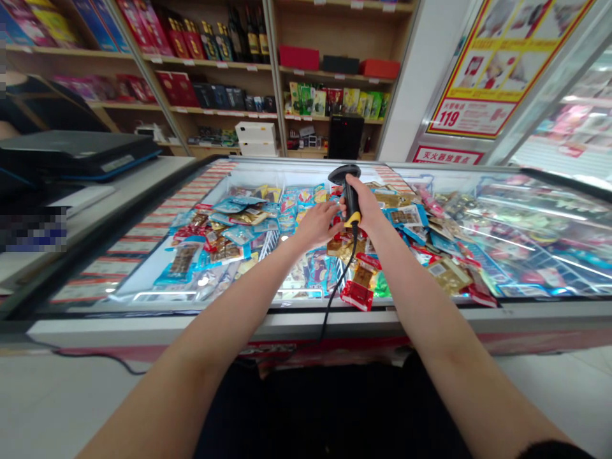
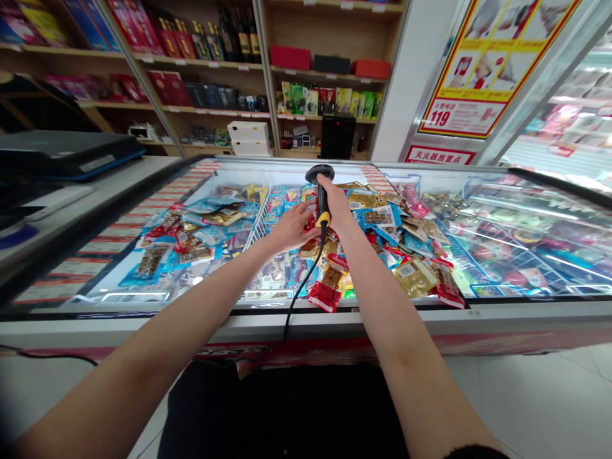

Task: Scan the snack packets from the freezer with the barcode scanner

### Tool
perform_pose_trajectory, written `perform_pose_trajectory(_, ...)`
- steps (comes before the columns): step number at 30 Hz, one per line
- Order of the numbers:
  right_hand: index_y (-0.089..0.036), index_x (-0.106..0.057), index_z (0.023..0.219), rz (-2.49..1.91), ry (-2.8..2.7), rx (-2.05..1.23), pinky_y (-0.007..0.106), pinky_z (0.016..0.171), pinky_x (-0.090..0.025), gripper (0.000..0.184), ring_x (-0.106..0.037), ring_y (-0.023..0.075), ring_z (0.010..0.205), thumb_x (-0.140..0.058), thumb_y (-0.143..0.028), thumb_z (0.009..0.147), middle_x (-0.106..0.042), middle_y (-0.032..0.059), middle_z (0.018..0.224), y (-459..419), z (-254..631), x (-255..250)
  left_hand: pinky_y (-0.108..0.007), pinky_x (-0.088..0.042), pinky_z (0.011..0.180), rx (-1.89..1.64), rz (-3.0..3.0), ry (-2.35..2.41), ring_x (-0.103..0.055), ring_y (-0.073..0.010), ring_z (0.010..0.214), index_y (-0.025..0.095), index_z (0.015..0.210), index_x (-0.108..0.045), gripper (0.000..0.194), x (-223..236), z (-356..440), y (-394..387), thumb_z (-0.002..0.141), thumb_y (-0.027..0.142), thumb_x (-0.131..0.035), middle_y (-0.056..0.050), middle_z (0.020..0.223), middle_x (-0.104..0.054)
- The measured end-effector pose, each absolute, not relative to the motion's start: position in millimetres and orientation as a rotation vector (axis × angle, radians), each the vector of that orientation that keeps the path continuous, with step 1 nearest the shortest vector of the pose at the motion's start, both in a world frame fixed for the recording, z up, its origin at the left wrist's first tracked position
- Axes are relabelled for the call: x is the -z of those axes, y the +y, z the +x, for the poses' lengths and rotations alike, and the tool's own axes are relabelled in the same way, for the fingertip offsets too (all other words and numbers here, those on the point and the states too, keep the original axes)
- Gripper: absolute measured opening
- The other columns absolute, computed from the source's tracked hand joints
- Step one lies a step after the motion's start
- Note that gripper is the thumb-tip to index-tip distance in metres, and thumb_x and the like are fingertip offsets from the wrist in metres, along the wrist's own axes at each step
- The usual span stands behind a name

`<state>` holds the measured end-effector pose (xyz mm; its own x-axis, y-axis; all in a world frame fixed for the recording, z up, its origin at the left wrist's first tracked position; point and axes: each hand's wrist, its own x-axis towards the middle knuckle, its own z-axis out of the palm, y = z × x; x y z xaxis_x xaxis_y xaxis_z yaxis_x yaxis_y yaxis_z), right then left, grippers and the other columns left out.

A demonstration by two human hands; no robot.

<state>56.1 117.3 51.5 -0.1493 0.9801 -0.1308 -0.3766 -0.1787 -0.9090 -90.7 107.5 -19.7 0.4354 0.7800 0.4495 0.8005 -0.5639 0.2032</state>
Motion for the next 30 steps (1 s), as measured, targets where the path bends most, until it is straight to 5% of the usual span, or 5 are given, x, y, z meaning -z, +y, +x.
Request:
perform_pose_trajectory(5, -0.021, -0.057, 0.081, -0.969, -0.841, -1.526, 0.02, 0.035, -0.041, 0.04, -0.048, 0.0102, 0.037, -0.067, -0.055, 0.099, -0.056, -0.0032, 0.051, 130.1, 69.7, -52.1, -0.059, -0.028, 0.128, 0.596, -2.726, -1.298, -0.033, -0.0412, 0.157, 0.027, 0.145, -0.062, 0.059, 29.2, -70.9, 97.6, 0.094, 0.058, -0.063, -0.012, 0.17, -0.039)
perform_pose_trajectory(18, -0.02, -0.058, 0.081, -0.975, -0.825, -1.514, 0.019, 0.034, -0.041, 0.038, -0.05, 0.01, 0.038, -0.064, -0.052, 0.102, -0.057, -0.0023, 0.05, 130.5, 68.4, -49.9, -0.062, -0.028, 0.126, 0.389, -2.758, -1.688, -0.029, -0.0412, 0.159, 0.036, 0.156, -0.052, 0.074, 15.9, -104.6, 111.2, 0.091, 0.068, -0.063, -0.009, 0.177, -0.028)
perform_pose_trajectory(24, -0.021, -0.056, 0.078, -1.006, -0.841, -1.516, 0.019, 0.034, -0.041, 0.042, -0.05, 0.0094, 0.037, -0.067, -0.055, 0.099, -0.058, -0.0026, 0.051, 126.8, 65.8, -50.1, -0.04, -0.037, 0.124, 0.482, -2.804, -1.762, -0.048, -0.0307, 0.15, 0.031, 0.148, -0.064, 0.062, 8.0, -133.4, 120.4, 0.087, 0.042, -0.069, -0.007, 0.171, -0.04)
perform_pose_trajectory(30, -0.021, -0.056, 0.078, -1.021, -0.881, -1.532, 0.019, 0.033, -0.041, 0.042, -0.05, 0.0098, 0.036, -0.066, -0.055, 0.1, -0.057, -0.003, 0.05, 123.1, 61.8, -48.8, -0.041, -0.042, 0.12, 0.779, -2.678, -1.828, -0.056, -0.0306, 0.141, 0.022, 0.118, -0.079, 0.038, 7.1, -144.4, 125.7, 0.088, 0.043, -0.067, -0.01, 0.155, -0.059)
